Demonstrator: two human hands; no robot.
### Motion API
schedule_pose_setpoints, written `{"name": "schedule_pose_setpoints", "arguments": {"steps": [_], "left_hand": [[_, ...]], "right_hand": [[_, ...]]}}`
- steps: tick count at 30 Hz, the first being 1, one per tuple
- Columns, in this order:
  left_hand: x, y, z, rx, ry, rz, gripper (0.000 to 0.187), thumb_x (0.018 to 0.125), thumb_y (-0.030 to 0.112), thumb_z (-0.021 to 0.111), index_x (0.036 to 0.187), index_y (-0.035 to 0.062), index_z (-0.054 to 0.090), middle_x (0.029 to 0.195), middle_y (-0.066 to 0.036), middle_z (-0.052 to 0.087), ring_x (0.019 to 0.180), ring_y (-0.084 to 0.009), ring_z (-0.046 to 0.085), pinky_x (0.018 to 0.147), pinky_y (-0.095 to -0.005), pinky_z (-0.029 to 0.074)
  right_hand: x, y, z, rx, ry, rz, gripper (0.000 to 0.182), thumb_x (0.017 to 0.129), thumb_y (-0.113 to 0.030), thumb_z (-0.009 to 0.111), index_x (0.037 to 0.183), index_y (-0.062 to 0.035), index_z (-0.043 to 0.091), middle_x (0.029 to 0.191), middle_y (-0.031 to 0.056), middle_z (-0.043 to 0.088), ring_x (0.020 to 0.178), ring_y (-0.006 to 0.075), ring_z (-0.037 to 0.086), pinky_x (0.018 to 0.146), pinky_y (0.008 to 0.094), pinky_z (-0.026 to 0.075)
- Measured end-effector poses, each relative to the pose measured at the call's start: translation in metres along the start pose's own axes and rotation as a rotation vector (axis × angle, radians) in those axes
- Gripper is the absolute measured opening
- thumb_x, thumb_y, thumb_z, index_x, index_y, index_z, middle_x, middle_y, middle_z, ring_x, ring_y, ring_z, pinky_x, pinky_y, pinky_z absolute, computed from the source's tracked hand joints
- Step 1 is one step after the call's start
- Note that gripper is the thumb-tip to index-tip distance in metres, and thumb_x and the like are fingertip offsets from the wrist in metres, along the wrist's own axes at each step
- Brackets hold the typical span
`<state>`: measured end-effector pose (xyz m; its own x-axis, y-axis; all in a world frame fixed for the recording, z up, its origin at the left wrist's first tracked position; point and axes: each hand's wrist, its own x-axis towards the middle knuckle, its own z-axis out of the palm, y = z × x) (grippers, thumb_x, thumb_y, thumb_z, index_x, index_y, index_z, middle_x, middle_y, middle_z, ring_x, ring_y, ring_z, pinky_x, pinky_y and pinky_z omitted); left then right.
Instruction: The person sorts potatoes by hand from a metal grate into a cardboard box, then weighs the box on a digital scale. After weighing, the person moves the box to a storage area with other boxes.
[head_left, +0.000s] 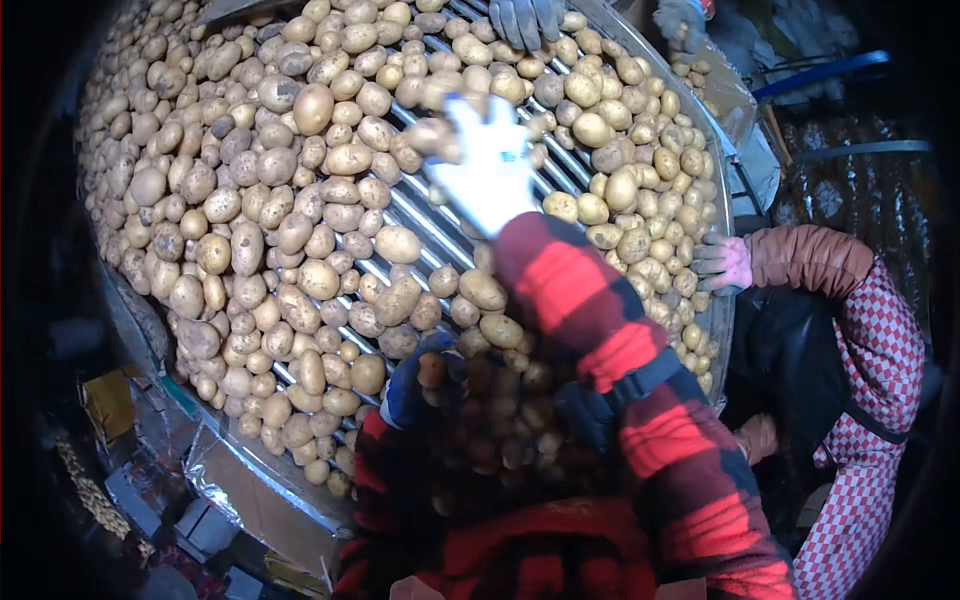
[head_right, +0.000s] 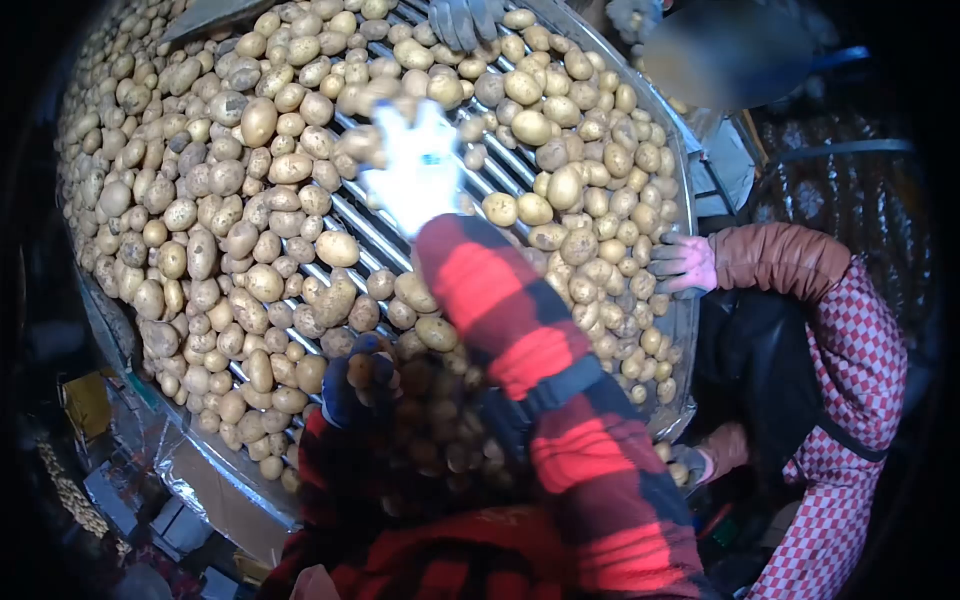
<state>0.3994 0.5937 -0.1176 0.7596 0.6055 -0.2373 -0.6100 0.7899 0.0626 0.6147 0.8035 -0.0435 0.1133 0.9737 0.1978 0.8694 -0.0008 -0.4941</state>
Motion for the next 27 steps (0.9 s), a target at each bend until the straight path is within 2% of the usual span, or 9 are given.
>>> {"name": "schedule_pose_setpoints", "arguments": {"steps": [1,4,8,11,15,17,21,23,27], "left_hand": [[-0.003,0.000,0.002,0.014,0.010,-0.005,0.052,0.100,0.053,0.049,0.140,0.0198,0.050,0.114,-0.007,0.063,0.080,-0.0142,0.059,0.068,-0.0286,0.049],[-0.007,0.000,0.009,0.004,0.077,0.032,0.055,0.100,0.053,0.048,0.140,0.0155,0.050,0.118,-0.007,0.061,0.088,-0.0148,0.060,0.078,-0.0307,0.051],[-0.013,-0.011,-0.008,-1.136,0.521,0.100,0.058,0.098,0.057,0.045,0.136,0.0140,0.052,0.109,-0.005,0.060,0.087,-0.0206,0.059,0.074,-0.0356,0.048],[-0.021,-0.020,-0.045,0.294,0.381,0.142,0.055,0.099,0.057,0.047,0.131,0.0124,0.056,0.107,-0.006,0.061,0.086,-0.0218,0.059,0.072,-0.0376,0.049],[-0.005,-0.015,-0.011,-0.062,0.080,0.131,0.046,0.100,0.053,0.046,0.126,0.0164,0.057,0.105,-0.005,0.061,0.078,-0.0213,0.056,0.071,-0.0376,0.049],[-0.008,-0.014,-0.029,-0.115,-0.199,0.102,0.049,0.105,0.045,0.040,0.142,0.0159,0.051,0.142,0.003,0.055,0.126,-0.0183,0.054,0.105,-0.0428,0.043],[-0.018,-0.015,-0.046,0.624,0.277,0.152,0.051,0.105,0.045,0.041,0.144,0.0138,0.049,0.144,0.001,0.053,0.129,-0.0188,0.051,0.110,-0.0430,0.040],[0.003,-0.006,-0.007,-0.132,-0.272,0.060,0.052,0.105,0.043,0.042,0.146,0.0119,0.048,0.144,-0.002,0.053,0.133,-0.0205,0.049,0.112,-0.0433,0.039],[-0.012,-0.021,-0.046,0.361,0.203,0.181,0.054,0.104,0.044,0.043,0.147,0.0107,0.047,0.145,-0.006,0.052,0.133,-0.0231,0.048,0.111,-0.0440,0.040]], "right_hand": [[-0.003,-0.019,0.027,-0.038,0.072,-0.021,0.076,0.073,-0.033,0.078,0.144,-0.0230,0.052,0.151,0.0287,0.036,0.120,0.0441,0.050,0.095,0.0482,0.050],[-0.024,-0.073,0.028,0.051,-0.162,0.023,0.091,0.075,-0.038,0.080,0.155,-0.0210,0.039,0.158,0.0383,0.019,0.144,0.0554,0.026,0.110,0.0614,0.037],[-0.072,-0.066,0.016,-0.006,-0.269,-0.196,0.083,0.081,-0.039,0.076,0.154,-0.0173,0.042,0.158,0.0379,0.019,0.146,0.0592,0.018,0.113,0.0655,0.027],[-0.104,-0.049,-0.017,0.219,-0.232,-0.401,0.060,0.080,-0.029,0.074,0.137,-0.0139,0.059,0.147,0.0214,0.048,0.135,0.0495,0.043,0.108,0.0563,0.038],[-0.126,-0.010,-0.078,0.243,0.080,-0.296,0.046,0.071,-0.013,0.072,0.116,-0.0088,0.066,0.120,0.0175,0.063,0.107,0.0374,0.061,0.092,0.0493,0.049],[-0.116,0.029,-0.104,0.050,0.126,-0.191,0.042,0.071,-0.008,0.069,0.113,-0.0038,0.066,0.119,0.0205,0.064,0.100,0.0409,0.062,0.085,0.0487,0.052],[-0.077,0.129,-0.098,-0.235,0.167,0.046,0.059,0.083,-0.033,0.073,0.137,-0.0138,0.060,0.139,0.0192,0.054,0.118,0.0404,0.055,0.097,0.0562,0.044],[-0.067,0.108,-0.095,-0.454,-0.045,0.176,0.056,0.082,-0.032,0.073,0.135,-0.0167,0.062,0.138,0.0198,0.056,0.118,0.0414,0.057,0.096,0.0528,0.048],[-0.090,0.087,-0.072,-0.229,0.004,0.103,0.044,0.082,-0.031,0.070,0.124,-0.0176,0.066,0.134,0.0161,0.056,0.113,0.0391,0.055,0.094,0.0515,0.048]]}}
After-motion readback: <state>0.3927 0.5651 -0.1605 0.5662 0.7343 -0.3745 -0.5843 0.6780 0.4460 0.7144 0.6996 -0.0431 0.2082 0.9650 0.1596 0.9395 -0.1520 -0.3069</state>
